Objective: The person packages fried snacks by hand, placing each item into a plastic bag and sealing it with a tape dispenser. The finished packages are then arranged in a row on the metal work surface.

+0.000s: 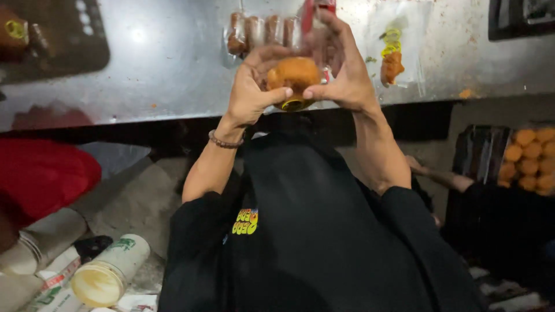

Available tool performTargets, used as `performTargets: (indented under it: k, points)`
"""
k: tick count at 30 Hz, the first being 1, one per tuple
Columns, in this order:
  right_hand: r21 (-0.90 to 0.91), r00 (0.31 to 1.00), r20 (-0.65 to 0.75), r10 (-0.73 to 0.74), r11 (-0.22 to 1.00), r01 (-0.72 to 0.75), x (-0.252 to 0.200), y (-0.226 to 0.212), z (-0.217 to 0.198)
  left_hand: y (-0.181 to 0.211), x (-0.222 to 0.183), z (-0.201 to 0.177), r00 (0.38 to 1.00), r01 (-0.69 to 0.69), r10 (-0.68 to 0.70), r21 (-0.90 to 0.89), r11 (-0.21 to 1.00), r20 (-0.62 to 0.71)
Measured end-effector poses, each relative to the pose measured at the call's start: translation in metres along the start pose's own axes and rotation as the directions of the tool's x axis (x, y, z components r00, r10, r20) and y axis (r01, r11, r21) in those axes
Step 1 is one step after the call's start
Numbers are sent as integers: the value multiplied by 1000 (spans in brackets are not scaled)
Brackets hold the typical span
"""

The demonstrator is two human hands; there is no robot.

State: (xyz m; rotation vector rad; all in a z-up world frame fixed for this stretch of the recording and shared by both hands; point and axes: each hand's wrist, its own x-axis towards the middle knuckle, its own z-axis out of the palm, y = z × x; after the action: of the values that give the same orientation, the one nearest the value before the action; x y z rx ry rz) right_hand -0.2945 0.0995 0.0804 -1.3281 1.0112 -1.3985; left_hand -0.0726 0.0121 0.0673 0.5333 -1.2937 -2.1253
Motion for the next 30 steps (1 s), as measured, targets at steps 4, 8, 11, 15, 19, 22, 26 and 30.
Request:
performTargets:
  k: [4, 8, 11, 15, 19, 22, 26, 30]
  points:
    - [105, 999, -48, 7, 995, -2, -8, -2, 1, -11, 4, 11, 997, -17, 16, 15, 1000, 72]
    - [-229, 959, -271, -80, 973, 16, -22, -12, 11, -7, 5, 14, 997, 55, -53, -45, 997, 59]
    - [-592, 946, -320, -53, 791, -156, -28, -26, 17, -1, 8, 18, 996, -71, 57, 218, 973, 69]
    - [-592, 940, -330, -90, 795, -131, -29, -33, 25, 9, 14, 27, 998, -20, -10, 424, 905, 69]
    - [-566, 947, -310, -87, 817, -110, -35, -37, 23, 16, 17, 29, 987, -61, -17, 468, 881, 161]
    - [-588, 946, -315, -80, 799, -128, -39, -42, 23, 15, 18, 22, 965, 66, -124, 242, 968, 231]
    - [-576, 954, -296, -50, 806, -136, -45, -50, 20, 3, 23, 20, 959, 47, -78, 117, 992, 274]
    - [-682, 987, -144, -65, 729, -51, -48, -62, 14, 0, 26, 24, 943, 34, -56, 72, 997, 329]
